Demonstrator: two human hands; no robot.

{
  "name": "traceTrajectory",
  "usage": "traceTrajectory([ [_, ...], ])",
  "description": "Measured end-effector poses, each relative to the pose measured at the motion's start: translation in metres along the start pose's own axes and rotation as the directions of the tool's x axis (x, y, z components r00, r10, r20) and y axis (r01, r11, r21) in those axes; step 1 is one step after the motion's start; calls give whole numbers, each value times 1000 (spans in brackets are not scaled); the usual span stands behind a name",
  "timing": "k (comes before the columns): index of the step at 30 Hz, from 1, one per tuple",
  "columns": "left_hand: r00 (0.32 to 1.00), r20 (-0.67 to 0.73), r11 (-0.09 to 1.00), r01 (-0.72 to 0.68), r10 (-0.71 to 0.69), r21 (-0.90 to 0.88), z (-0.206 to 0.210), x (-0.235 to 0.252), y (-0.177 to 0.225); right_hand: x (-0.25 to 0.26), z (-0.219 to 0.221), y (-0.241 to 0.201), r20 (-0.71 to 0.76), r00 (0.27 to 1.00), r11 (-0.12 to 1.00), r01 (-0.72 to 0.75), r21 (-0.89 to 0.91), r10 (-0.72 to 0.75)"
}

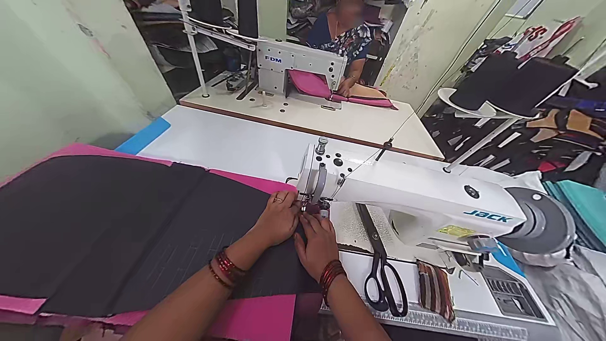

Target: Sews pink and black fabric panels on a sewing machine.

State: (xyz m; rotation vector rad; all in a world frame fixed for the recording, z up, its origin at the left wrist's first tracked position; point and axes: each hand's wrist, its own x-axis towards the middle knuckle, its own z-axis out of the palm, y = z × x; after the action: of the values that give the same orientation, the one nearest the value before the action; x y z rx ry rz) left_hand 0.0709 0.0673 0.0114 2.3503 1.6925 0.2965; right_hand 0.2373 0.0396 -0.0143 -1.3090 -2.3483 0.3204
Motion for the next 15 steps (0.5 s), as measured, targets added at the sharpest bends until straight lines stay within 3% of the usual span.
traceTrajectory([
  [15, 995, 95, 999, 43, -42, -10, -14, 31, -13, 7, 2, 4, -3, 997, 996, -78, 34, 78],
])
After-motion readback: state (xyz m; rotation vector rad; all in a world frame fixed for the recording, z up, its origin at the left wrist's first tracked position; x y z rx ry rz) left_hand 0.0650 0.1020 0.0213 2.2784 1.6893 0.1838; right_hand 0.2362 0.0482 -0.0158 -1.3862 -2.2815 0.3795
